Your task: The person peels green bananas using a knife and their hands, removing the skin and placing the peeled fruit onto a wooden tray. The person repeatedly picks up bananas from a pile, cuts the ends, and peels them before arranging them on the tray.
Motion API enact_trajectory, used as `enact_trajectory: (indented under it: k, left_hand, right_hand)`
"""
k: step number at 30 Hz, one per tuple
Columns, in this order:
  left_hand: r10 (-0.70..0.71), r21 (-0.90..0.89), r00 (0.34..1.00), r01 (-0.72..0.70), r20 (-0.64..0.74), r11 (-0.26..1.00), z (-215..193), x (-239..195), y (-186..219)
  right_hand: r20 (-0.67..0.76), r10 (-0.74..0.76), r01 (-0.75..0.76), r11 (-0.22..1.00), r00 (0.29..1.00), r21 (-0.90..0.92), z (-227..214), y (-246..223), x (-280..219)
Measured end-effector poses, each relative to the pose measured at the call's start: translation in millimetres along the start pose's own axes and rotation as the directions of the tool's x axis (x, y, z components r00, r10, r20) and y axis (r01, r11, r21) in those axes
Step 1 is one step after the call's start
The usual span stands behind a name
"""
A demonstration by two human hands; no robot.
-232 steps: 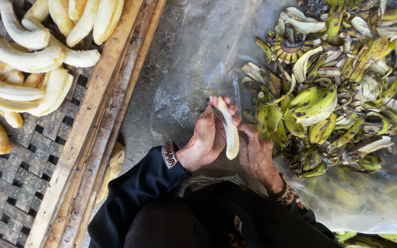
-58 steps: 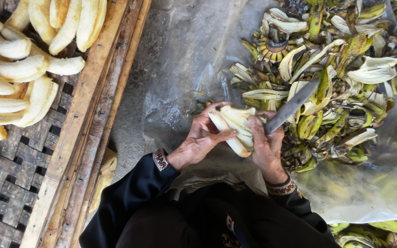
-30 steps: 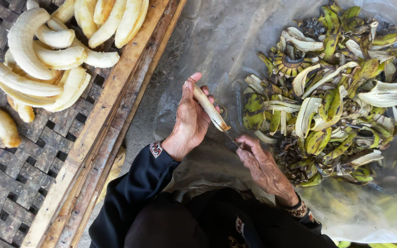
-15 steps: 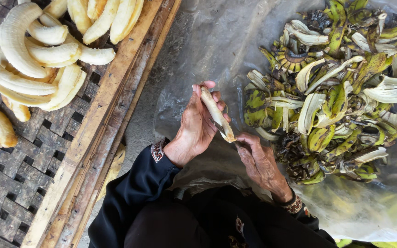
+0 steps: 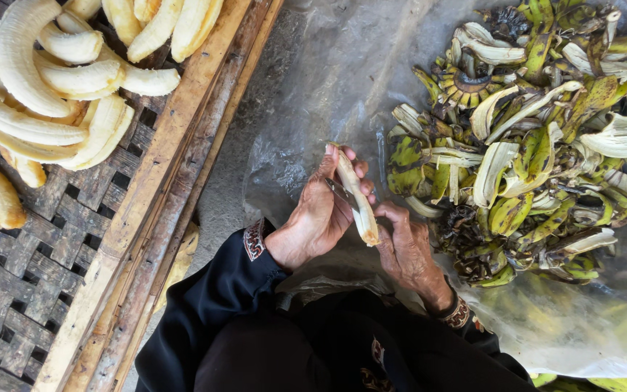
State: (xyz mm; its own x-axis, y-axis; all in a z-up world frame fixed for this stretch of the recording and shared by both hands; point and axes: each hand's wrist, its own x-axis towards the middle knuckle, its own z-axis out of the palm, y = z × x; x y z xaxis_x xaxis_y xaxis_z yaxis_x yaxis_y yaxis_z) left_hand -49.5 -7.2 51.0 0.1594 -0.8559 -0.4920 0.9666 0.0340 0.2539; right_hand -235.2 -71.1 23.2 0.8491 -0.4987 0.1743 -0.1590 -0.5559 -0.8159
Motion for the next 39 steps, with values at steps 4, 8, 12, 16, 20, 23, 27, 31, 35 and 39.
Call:
enact_trajectory:
  k: [4, 8, 12, 16, 20, 23, 27, 31, 35, 39]
  left_hand:
    - [-0.016, 0.047, 0.999, 0.018, -0.042, 0.999, 2.0, -0.3, -3.3]
    - [-0.018, 0.094, 0.999, 0.021, -0.032, 0.995, -1.0, -1.2, -8.3]
    - [-0.012, 0.075, 1.000, 0.011, 0.010, 0.997, -6.8, -1.7, -14.2]
    - [0.057, 0.024, 0.997, -0.059, 0.054, 0.998, -5.9, 0.3, -20.3]
    - [0.114, 0.026, 0.990, -0.116, 0.084, 0.993, -1.3, -3.7, -21.3]
    - [0.154, 0.027, 0.977, -0.159, 0.145, 0.987, -2.0, -4.3, -23.7]
    - [0.163, 0.011, 0.969, -0.168, 0.186, 0.986, -13.5, -1.9, -26.0]
    - [0.186, 0.177, 0.961, -0.223, 0.202, 0.959, -24.9, 8.5, -28.2]
    - [0.055, 0.213, 0.941, -0.132, 0.333, 0.968, -27.1, 2.8, -12.8]
    - [-0.132, 0.157, 0.934, 0.084, 0.331, 0.984, -18.9, -0.5, 5.3]
  right_hand:
    - [-0.034, 0.036, -0.038, 0.998, 0.999, -0.048, 7.1, 3.8, -0.3]
    - [-0.051, 0.043, -0.045, 0.998, 0.998, -0.044, 8.5, 4.1, 1.7]
    - [-0.074, 0.105, -0.109, 0.993, 0.992, -0.051, 9.7, -0.2, 3.0]
    - [-0.113, 0.097, -0.107, 0.991, 0.989, -0.083, 13.7, -3.4, 5.7]
    - [-0.101, 0.087, -0.097, 0.989, 0.991, -0.107, 11.9, -1.1, 6.6]
    - [-0.026, 0.192, -0.194, 0.976, 0.981, -0.095, 7.7, 0.8, 6.0]
    - [-0.021, 0.165, -0.166, 0.967, 0.986, -0.193, 4.4, -1.5, 8.1]
    - [-0.103, 0.096, -0.129, 0.910, 0.990, -0.394, 2.1, -7.1, 8.8]
    - [-0.255, -0.101, -0.073, 0.801, 0.962, -0.594, -6.4, -7.4, 12.8]
    - [-0.333, 0.245, -0.373, 0.833, 0.911, -0.409, -28.9, -13.7, 17.0]
